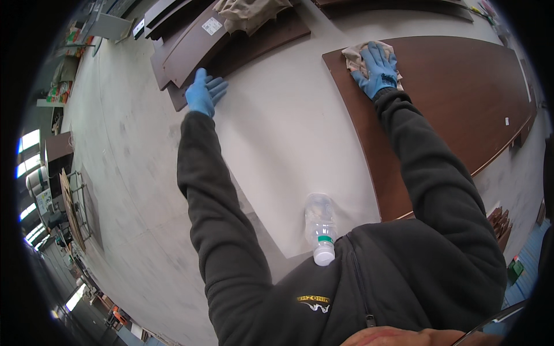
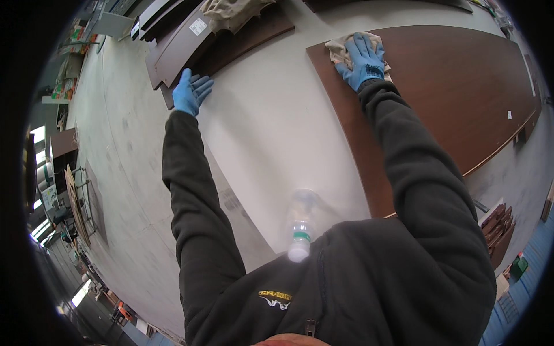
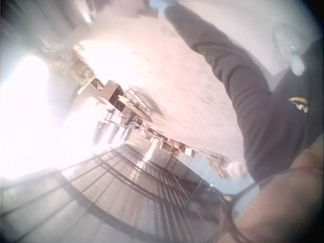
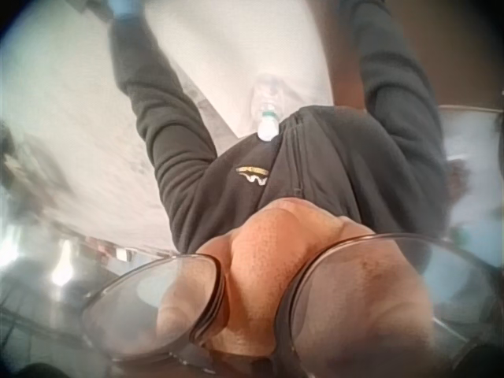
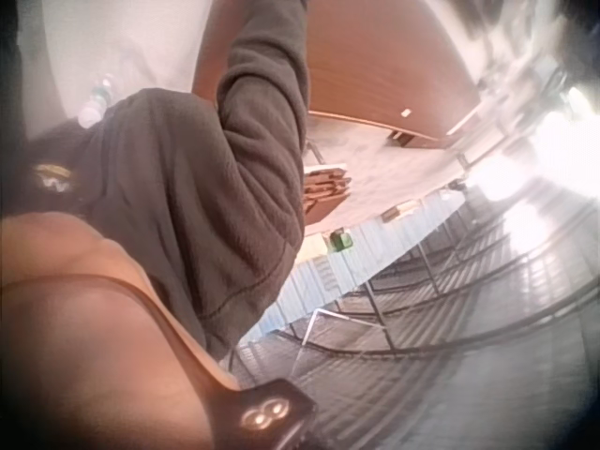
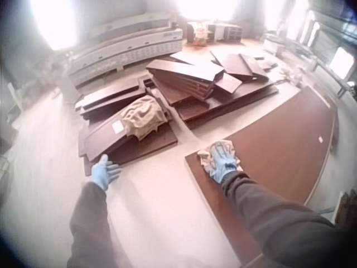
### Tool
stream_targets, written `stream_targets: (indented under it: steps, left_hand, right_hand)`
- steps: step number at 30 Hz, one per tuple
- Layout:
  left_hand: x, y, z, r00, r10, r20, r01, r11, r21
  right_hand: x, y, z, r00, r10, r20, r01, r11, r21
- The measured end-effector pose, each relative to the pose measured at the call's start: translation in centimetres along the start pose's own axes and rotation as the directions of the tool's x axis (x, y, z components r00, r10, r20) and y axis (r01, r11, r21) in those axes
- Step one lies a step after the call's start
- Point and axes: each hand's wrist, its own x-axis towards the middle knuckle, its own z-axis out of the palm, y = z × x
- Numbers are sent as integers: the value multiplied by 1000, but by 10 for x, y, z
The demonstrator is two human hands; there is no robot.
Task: The person applies a substance from a small tube to the edge of a brown wood panel and wipes it with a cloth. They then wipe the entire surface of the panel with the cloth, flip it over, and wipe the other side. The person repeats this process on a second panel.
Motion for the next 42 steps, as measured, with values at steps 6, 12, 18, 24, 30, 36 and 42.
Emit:
stream_targets:
  steps: [6,12,18,24,30,36,42]
  left_hand:
    - [-226,-103,-39,623,202,756,-765,361,534]
    - [-432,-161,-16,829,224,513,-536,581,612]
    - [-459,-200,32,865,-356,353,502,603,-620]
    - [-451,-222,43,955,-283,85,292,858,-422]
    - [-450,-228,38,965,-243,98,258,809,-529]
    - [-446,-236,28,994,-104,38,110,882,-459]
    - [-432,-247,5,769,547,331,-638,626,449]
  right_hand:
    - [7,-4,-8,1000,-10,-1,10,1000,2]
    - [-7,-16,-19,963,249,102,-229,958,-175]
    - [28,27,-1,948,248,199,-236,968,-83]
    - [140,99,36,921,382,80,-361,911,-199]
    - [151,-43,64,858,286,427,-308,951,-19]
    - [148,-47,44,926,98,365,-302,772,558]
    - [169,-4,44,824,-122,553,54,989,139]
